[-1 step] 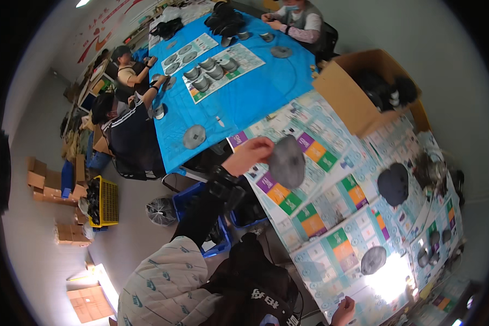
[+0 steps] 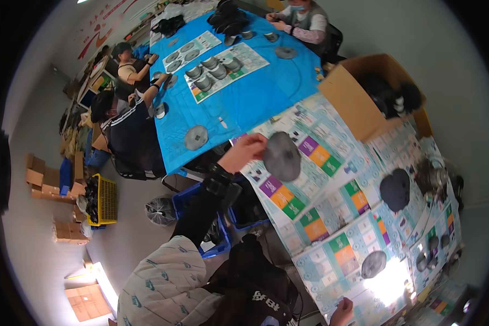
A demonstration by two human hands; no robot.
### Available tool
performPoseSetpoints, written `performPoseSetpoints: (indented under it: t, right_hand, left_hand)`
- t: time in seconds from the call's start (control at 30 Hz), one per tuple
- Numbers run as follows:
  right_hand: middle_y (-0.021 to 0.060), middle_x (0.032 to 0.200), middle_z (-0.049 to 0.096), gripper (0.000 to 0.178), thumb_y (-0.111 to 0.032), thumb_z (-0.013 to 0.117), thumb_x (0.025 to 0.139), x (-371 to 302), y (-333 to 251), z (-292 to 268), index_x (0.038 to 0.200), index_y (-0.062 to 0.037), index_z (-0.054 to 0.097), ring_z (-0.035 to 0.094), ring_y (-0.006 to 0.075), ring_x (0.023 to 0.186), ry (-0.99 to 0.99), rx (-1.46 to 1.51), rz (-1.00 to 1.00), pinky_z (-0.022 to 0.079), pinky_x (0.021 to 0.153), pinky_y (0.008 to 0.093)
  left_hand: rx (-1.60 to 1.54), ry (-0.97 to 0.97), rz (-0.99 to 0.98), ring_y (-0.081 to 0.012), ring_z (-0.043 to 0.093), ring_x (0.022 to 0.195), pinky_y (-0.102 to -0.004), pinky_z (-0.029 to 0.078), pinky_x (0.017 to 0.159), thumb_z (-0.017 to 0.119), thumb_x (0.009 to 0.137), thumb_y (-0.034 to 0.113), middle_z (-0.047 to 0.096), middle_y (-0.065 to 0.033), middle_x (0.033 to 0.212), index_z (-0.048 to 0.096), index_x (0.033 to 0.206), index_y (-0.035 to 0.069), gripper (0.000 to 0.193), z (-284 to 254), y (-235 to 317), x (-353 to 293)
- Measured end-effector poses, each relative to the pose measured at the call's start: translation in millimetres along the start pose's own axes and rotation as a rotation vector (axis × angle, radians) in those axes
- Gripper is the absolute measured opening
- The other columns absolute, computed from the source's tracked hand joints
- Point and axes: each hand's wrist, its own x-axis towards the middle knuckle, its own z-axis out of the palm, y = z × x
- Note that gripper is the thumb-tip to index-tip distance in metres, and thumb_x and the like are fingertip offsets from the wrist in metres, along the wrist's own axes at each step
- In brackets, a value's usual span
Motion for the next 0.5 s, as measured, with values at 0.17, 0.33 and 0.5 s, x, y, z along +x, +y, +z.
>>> performPoseSetpoints:
  t: [0.17, 0.33, 0.5]
  right_hand:
    - [0.0088, 0.090, 0.069, 0.016, -0.001, 0.062, 0.094, 4.2, -89.1, 77.3, 0.109, 0.0035, 0.067, 0.067, 0.0171, 0.073, -0.163, 0.073, -0.010, 0.056, 0.066, 0.0301]
    - [0.0103, 0.091, 0.070, 0.016, -0.003, 0.063, 0.095, 4.3, -180.3, 121.8, 0.109, 0.0042, 0.068, 0.068, 0.0177, 0.073, -0.242, -0.022, -0.070, 0.059, 0.066, 0.0309]
    - [0.0107, 0.091, 0.070, 0.016, -0.003, 0.063, 0.095, 6.8, -224.1, 137.6, 0.109, 0.0040, 0.068, 0.068, 0.0181, 0.073, -0.247, -0.067, -0.064, 0.060, 0.066, 0.0319]
  left_hand:
    - [-0.165, 0.327, -0.025, -0.0209, 0.071, 0.096, -0.0367, 0.060, 0.086, 0.059, 0.100, 0.010, 0.068, -0.0059, 0.111, 0.059, 0.124, 0.008, 0.024, -204.5, 23.9, 44.6]
    - [-0.203, 0.475, 0.024, -0.0232, 0.072, 0.097, -0.0360, 0.061, 0.083, 0.062, 0.099, 0.015, 0.069, -0.0107, 0.116, 0.054, 0.134, 0.005, 0.038, -341.7, 33.9, 89.6]
    - [-0.180, 0.428, 0.133, -0.0269, 0.069, 0.109, -0.0409, 0.057, 0.093, 0.058, 0.100, 0.012, 0.065, -0.0102, 0.127, 0.047, 0.148, 0.008, 0.049, -414.3, 53.3, 100.9]
